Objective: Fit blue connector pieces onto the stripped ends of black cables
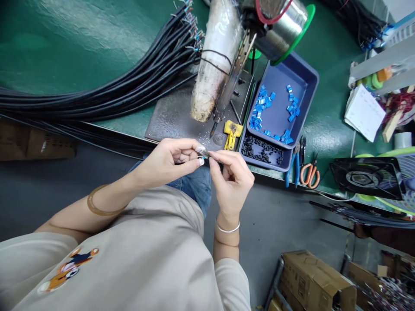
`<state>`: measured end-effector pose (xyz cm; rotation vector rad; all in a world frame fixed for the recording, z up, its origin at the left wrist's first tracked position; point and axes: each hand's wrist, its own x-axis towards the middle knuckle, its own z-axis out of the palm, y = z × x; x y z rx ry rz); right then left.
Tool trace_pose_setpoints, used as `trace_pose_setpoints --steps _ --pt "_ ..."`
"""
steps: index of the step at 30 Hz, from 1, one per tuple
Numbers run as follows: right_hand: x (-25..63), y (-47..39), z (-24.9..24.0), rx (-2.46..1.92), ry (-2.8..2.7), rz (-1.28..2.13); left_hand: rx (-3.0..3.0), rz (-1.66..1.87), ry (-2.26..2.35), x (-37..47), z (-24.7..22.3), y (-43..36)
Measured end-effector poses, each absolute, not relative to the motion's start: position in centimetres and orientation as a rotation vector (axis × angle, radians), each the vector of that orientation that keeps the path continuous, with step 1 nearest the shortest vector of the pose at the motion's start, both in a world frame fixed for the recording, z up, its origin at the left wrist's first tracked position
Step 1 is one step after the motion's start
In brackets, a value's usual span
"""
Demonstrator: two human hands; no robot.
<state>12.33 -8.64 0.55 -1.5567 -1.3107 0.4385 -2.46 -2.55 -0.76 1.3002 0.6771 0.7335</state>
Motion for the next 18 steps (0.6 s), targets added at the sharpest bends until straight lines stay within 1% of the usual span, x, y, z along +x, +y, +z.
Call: trace_pose_setpoints --steps 7,9,14,18 --pt "13.5 -8.7 1.4 -1.608 -1.498 0.619 1.299 0.620 0.635 -3.0 -0.9 -2.3" --pt "13.7 -8.6 1.5 -1.602 -1.465 0.560 1.250 0.603 0.629 -3.1 -0.8 -2.3" --pt "13.7 -8.7 1.6 -1.521 -1.272 0.292 1.200 0.666 0.631 -2.9 -0.7 -2.4" --pt "13.6 -8.8 1.3 -1.538 -1.340 0.328 1.179 0.778 0.696 -2.5 -0.7 -2.7"
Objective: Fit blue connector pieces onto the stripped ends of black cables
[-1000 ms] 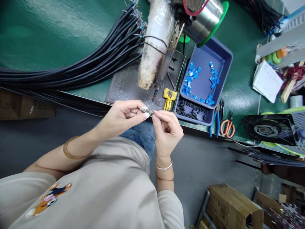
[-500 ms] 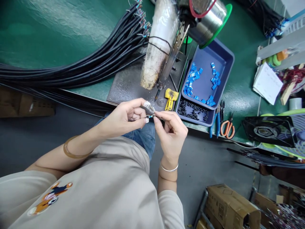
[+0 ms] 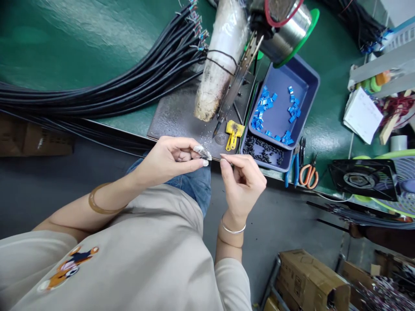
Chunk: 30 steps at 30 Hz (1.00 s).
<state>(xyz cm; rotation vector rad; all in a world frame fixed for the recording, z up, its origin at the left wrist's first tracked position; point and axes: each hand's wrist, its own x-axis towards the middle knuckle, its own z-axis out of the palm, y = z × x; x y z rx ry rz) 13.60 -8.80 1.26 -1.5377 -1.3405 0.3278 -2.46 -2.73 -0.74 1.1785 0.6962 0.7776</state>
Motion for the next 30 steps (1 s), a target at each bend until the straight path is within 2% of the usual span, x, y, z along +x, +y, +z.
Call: trace_pose_setpoints --steps 7,24,30 --pt "13.4 -8.5 1.0 -1.529 -1.519 0.426 1.157 0.809 0.734 -2.3 -0.5 -2.5" --pt "14.0 -8.2 1.2 -1.391 -1.739 0.455 1.134 0.520 0.621 -3.4 -0.7 -1.2" --pt "14.8 -8.5 1.7 -1.466 -1.708 0.828 1.331 0.409 0.519 -4.0 0.0 -1.3"
